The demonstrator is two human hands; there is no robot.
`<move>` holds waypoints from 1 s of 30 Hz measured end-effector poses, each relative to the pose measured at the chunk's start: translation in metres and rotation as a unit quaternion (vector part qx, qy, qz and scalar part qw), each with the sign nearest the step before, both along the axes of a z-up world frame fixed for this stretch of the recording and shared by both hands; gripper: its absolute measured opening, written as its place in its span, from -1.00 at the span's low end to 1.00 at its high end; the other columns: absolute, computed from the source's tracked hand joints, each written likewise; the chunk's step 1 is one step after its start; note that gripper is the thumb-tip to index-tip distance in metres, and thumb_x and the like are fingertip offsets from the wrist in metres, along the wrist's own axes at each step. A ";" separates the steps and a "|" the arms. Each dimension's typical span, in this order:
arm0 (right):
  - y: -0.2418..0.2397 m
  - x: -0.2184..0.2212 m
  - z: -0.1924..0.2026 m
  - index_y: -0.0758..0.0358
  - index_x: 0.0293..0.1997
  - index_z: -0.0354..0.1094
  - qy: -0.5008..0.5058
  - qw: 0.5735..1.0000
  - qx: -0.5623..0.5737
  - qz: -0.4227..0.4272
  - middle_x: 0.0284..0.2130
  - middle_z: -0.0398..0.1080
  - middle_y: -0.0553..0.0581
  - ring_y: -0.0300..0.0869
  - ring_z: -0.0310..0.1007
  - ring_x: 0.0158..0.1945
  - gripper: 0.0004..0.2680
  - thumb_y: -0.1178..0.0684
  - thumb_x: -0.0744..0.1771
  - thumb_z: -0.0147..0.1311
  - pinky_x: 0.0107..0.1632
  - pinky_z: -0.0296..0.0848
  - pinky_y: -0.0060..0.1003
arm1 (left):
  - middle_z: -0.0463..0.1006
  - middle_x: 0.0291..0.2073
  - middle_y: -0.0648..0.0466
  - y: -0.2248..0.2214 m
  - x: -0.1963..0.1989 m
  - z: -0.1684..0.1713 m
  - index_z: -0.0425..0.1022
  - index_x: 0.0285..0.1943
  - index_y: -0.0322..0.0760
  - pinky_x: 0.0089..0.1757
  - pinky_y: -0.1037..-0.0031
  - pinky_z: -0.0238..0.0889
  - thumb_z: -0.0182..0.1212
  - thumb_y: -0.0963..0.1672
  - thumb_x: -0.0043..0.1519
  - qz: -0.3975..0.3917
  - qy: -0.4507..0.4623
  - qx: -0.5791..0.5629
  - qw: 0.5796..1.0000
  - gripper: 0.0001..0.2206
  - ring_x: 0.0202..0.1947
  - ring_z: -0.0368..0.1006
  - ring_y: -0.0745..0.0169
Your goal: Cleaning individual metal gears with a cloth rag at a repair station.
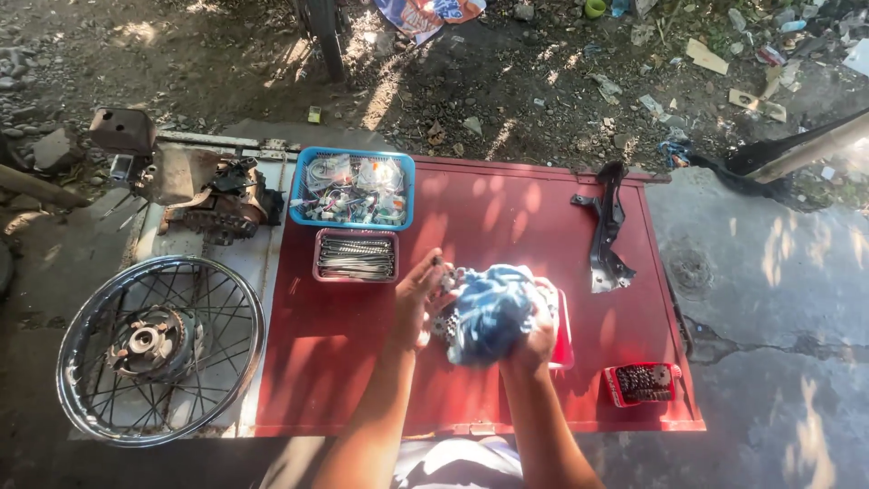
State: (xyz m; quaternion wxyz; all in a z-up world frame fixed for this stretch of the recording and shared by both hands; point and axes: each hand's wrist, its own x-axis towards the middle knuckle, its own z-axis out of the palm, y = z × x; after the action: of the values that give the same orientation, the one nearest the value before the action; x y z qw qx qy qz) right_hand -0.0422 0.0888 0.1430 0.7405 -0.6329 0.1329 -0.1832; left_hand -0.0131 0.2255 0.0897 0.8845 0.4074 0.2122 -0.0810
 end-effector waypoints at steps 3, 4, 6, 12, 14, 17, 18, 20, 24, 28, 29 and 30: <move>0.010 0.009 0.023 0.38 -0.16 0.46 -0.008 1.000 -0.001 -0.005 -0.28 0.41 0.20 -0.13 0.37 -0.17 -0.86 0.26 0.34 -0.08 -0.04 0.48 -0.30 | 0.58 -0.04 -0.21 -0.017 -0.012 0.029 0.48 0.32 -0.30 -0.15 0.32 0.59 0.34 -0.14 0.18 -0.033 -0.011 0.008 0.999 -0.52 -0.08 0.54 0.05; 0.015 0.020 0.033 0.38 -0.16 0.46 -0.015 1.000 -0.001 -0.001 -0.28 0.41 0.20 -0.13 0.37 -0.17 -0.86 0.26 0.34 -0.08 -0.04 0.48 -0.30 | 0.58 -0.04 -0.21 -0.017 -0.007 0.025 0.48 0.32 -0.30 -0.15 0.32 0.59 0.34 -0.14 0.18 -0.030 -0.018 0.008 0.999 -0.52 -0.08 0.54 0.05; 0.023 0.029 0.048 0.38 -0.16 0.46 -0.013 1.000 -0.003 -0.008 -0.27 0.41 0.21 -0.11 0.36 -0.16 -0.85 0.23 0.34 -0.08 -0.03 0.47 -0.28 | 0.66 -0.08 -0.17 -0.021 -0.009 0.012 0.58 0.26 -0.07 -0.14 0.36 0.55 0.42 -0.14 0.18 -0.134 -0.071 0.103 0.983 -0.58 -0.10 0.57 0.14; 0.024 0.003 0.039 0.37 -0.09 0.44 -0.075 0.970 -0.227 0.039 0.05 0.30 0.43 0.20 0.31 0.14 -0.62 -0.25 0.41 -0.09 0.26 0.21 0.05 | 0.55 0.16 -0.20 -0.036 -0.002 0.043 0.46 0.36 -0.22 0.11 0.16 0.37 0.17 -0.25 0.32 -0.039 -0.187 0.157 0.969 -0.61 0.12 0.38 0.07; 0.022 -0.006 0.048 0.34 -0.12 0.42 -0.064 0.964 -0.242 0.088 -0.02 0.32 0.41 0.23 0.35 0.08 -0.70 -0.18 0.37 0.02 0.19 0.28 0.07 | 0.58 0.11 -0.17 -0.044 0.008 0.028 0.46 0.36 -0.24 0.07 0.23 0.42 0.22 -0.23 0.28 0.001 -0.177 0.143 0.974 -0.59 0.08 0.42 0.11; 0.004 -0.006 0.058 0.26 -0.16 0.42 -0.029 0.965 -0.232 0.123 -0.24 0.39 0.29 0.10 0.44 -0.13 -0.79 -0.09 0.35 0.12 -0.02 0.43 0.01 | 0.62 0.05 -0.11 -0.057 0.012 0.028 0.50 0.32 -0.22 0.03 0.31 0.47 0.33 -0.20 0.23 0.021 -0.156 0.157 0.975 -0.58 0.01 0.47 0.20; -0.002 -0.001 0.061 0.21 -0.19 0.44 -0.013 0.972 -0.204 0.116 -0.40 0.42 0.19 -0.05 0.49 -0.29 -0.82 -0.08 0.36 0.10 -0.17 0.52 -0.08 | 0.63 0.04 -0.09 -0.059 0.015 0.033 0.53 0.29 -0.19 0.02 0.32 0.49 0.37 -0.19 0.22 0.010 -0.151 0.190 0.970 -0.59 -0.01 0.48 0.24; -0.015 0.001 0.053 0.19 -0.18 0.44 -0.010 0.971 -0.204 0.124 -0.46 0.42 0.18 -0.11 0.47 -0.35 -0.86 -0.04 0.35 0.14 -0.24 0.50 -0.15 | 0.61 0.00 -0.09 -0.057 0.004 0.075 0.53 0.27 -0.27 0.01 0.34 0.47 0.26 -0.16 0.29 -0.007 -0.148 0.175 0.973 -0.66 -0.05 0.47 0.22; -0.017 -0.002 0.056 0.21 -0.25 0.42 -0.009 0.980 -0.130 0.151 -0.64 0.43 0.07 -0.27 0.42 -0.58 -0.91 0.05 0.35 0.16 -0.45 0.51 -0.36 | 0.60 -0.03 -0.13 -0.072 -0.010 0.130 0.52 0.25 -0.30 0.07 0.26 0.34 0.04 -0.08 0.37 -0.051 -0.080 0.185 0.978 -0.66 -0.05 0.48 0.09; -0.034 0.020 0.051 0.25 -0.06 0.23 -0.031 0.980 -0.124 0.154 -0.73 0.38 0.09 -0.17 0.43 -0.70 -0.82 0.09 0.34 0.17 -0.55 0.49 -0.39 | 0.60 -0.01 -0.18 -0.086 -0.009 0.151 0.51 0.26 -0.21 0.18 0.11 0.19 -0.10 0.00 0.39 -0.092 0.022 0.222 0.970 -0.60 0.02 0.50 -0.06; -0.033 0.027 0.057 0.27 -0.02 0.21 -0.040 0.984 -0.137 0.110 -0.59 0.39 0.18 -0.11 0.45 -0.54 -0.80 0.13 0.34 0.17 -0.38 0.53 -0.23 | 0.60 0.02 -0.10 -0.086 -0.002 0.155 0.55 0.23 -0.12 0.19 0.12 0.16 -0.10 0.03 0.36 -0.104 0.045 0.231 0.966 -0.60 0.06 0.49 -0.03; -0.032 0.035 0.063 0.30 0.02 0.19 -0.049 0.985 -0.150 0.066 -0.46 0.39 0.28 -0.05 0.46 -0.37 -0.78 0.16 0.34 0.17 -0.20 0.57 -0.07 | 0.61 0.05 -0.01 -0.085 0.005 0.160 0.58 0.19 -0.04 0.19 0.14 0.14 -0.10 0.05 0.33 -0.116 0.067 0.239 0.962 -0.59 0.09 0.49 0.00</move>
State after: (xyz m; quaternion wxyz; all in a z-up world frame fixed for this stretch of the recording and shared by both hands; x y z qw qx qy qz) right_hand -0.0074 0.0572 0.2060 0.6534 -0.7342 0.0252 -0.1826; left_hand -0.0082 0.1403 0.2493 0.7297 0.6222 0.2359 -0.1570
